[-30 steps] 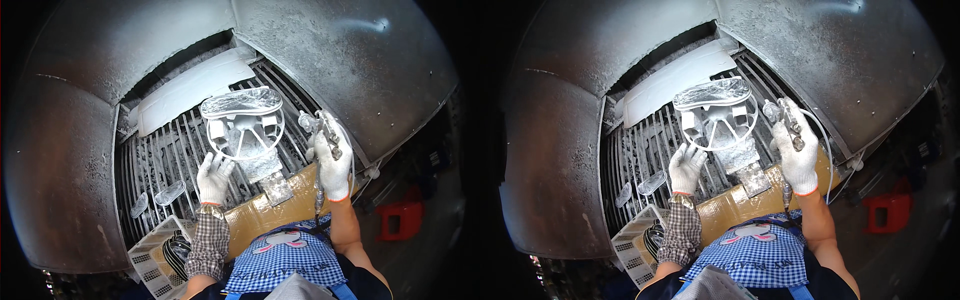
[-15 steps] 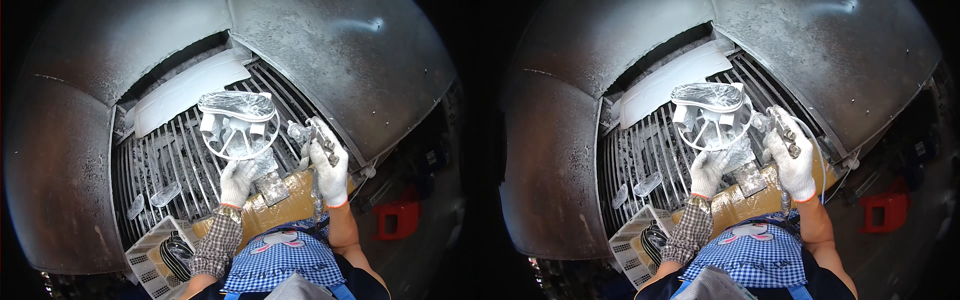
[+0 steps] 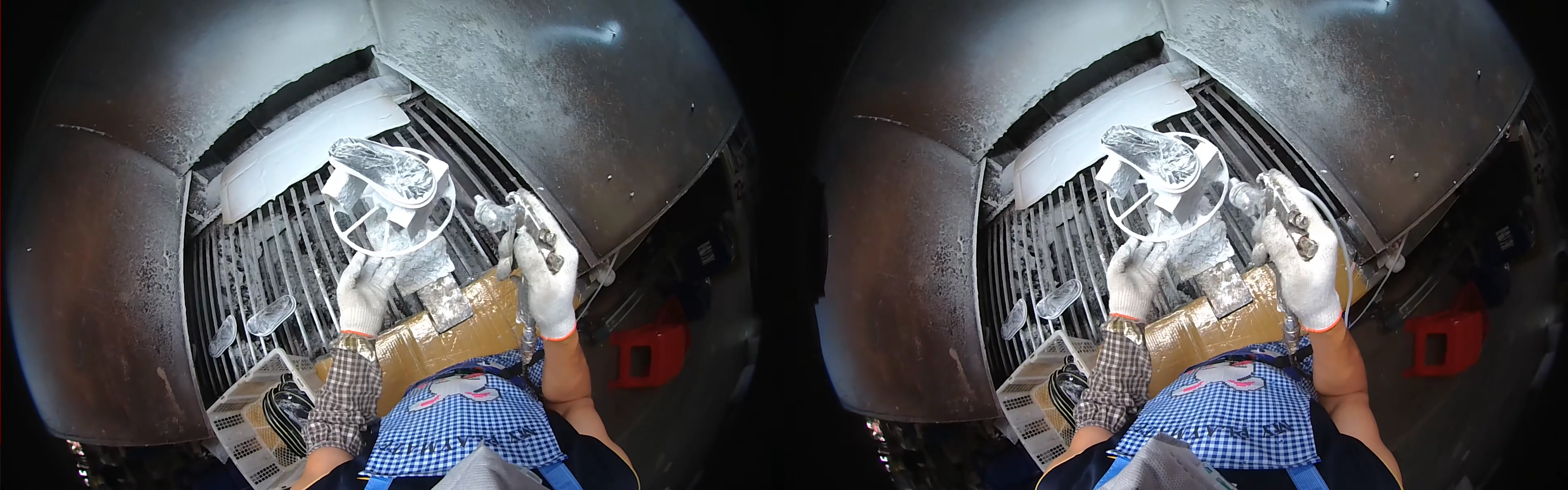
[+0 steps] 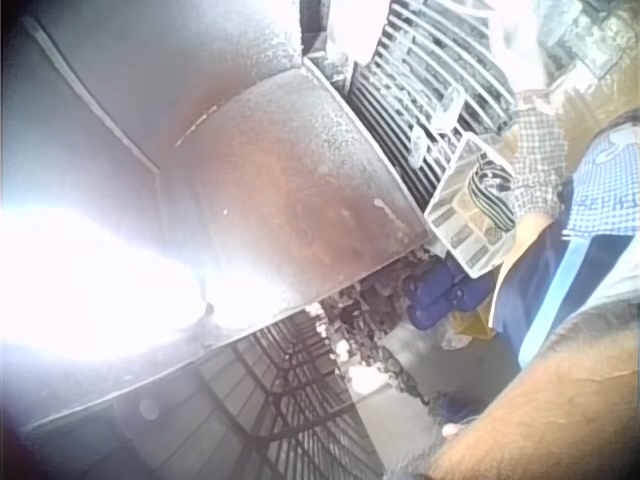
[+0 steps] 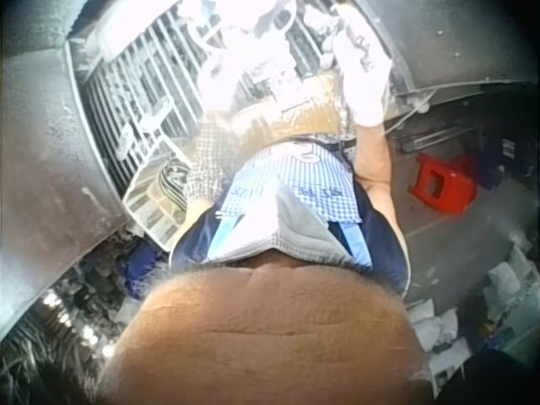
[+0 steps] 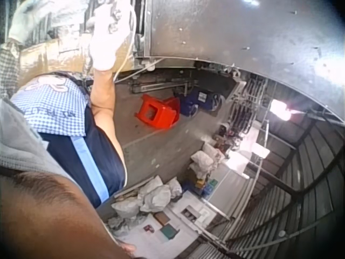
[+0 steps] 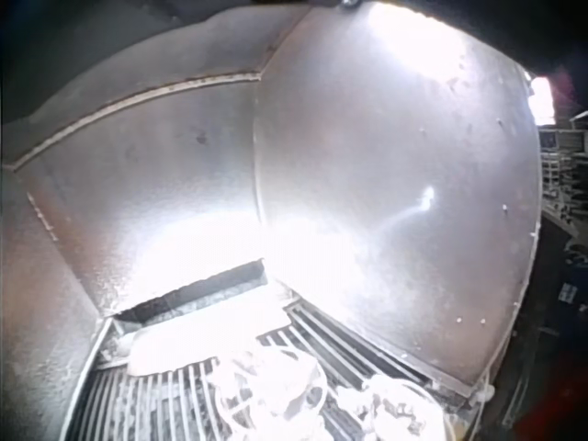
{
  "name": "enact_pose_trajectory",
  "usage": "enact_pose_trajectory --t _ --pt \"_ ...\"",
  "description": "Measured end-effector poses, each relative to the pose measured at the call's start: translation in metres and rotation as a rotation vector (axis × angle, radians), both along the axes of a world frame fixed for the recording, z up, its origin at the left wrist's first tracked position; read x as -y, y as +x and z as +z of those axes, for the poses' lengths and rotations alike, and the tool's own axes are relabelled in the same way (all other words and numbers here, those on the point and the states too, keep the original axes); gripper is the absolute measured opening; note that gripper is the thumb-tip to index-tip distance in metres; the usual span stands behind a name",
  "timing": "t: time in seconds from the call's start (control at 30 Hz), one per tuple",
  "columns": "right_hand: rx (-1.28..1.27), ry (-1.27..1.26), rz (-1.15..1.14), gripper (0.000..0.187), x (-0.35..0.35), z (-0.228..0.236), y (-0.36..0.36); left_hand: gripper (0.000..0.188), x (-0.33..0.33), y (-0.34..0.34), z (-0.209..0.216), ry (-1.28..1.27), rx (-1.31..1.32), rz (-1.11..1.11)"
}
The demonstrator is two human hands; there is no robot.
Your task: The person spray paints a series of small, dark, oval-shaped objects white using a handheld spray gun. They pick up each object from a white plastic basket, hold it against a metal grate, and apply a coat of white paint before placing it back into the basket. The process is repeated for multiple items throughout the clip.
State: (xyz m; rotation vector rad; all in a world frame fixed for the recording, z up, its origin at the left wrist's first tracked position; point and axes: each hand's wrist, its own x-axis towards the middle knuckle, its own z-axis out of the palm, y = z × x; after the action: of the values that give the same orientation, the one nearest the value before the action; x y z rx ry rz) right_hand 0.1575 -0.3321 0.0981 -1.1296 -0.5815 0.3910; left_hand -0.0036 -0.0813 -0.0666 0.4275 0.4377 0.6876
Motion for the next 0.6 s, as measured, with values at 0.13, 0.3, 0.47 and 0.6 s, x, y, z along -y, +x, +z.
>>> enact_pose_trajectory --t 0.13,0.3,0.47,0.6 --pt "0.036 -0.019 0.06 0.051 0.002 -0.001 -0.002 0.05 -0.007 -0.006 0.008 0.044 0.002 0.029" --pt "-0.001 -0.041 0.083 0.05 -0.002 -0.001 -0.001 0.033 -0.02 -0.013 0.012 0.045 -0.029 0.112" --pt "-0.044 -0.062 0.161 0.052 -0.009 -0.001 -0.006 0.032 -0.032 -0.016 0.013 0.004 -0.03 0.151" --pt "-0.027 -0.042 0.158 0.053 -0.021 -0.007 -0.001 0.031 -0.047 -0.019 0.014 0.024 -0.009 0.162"
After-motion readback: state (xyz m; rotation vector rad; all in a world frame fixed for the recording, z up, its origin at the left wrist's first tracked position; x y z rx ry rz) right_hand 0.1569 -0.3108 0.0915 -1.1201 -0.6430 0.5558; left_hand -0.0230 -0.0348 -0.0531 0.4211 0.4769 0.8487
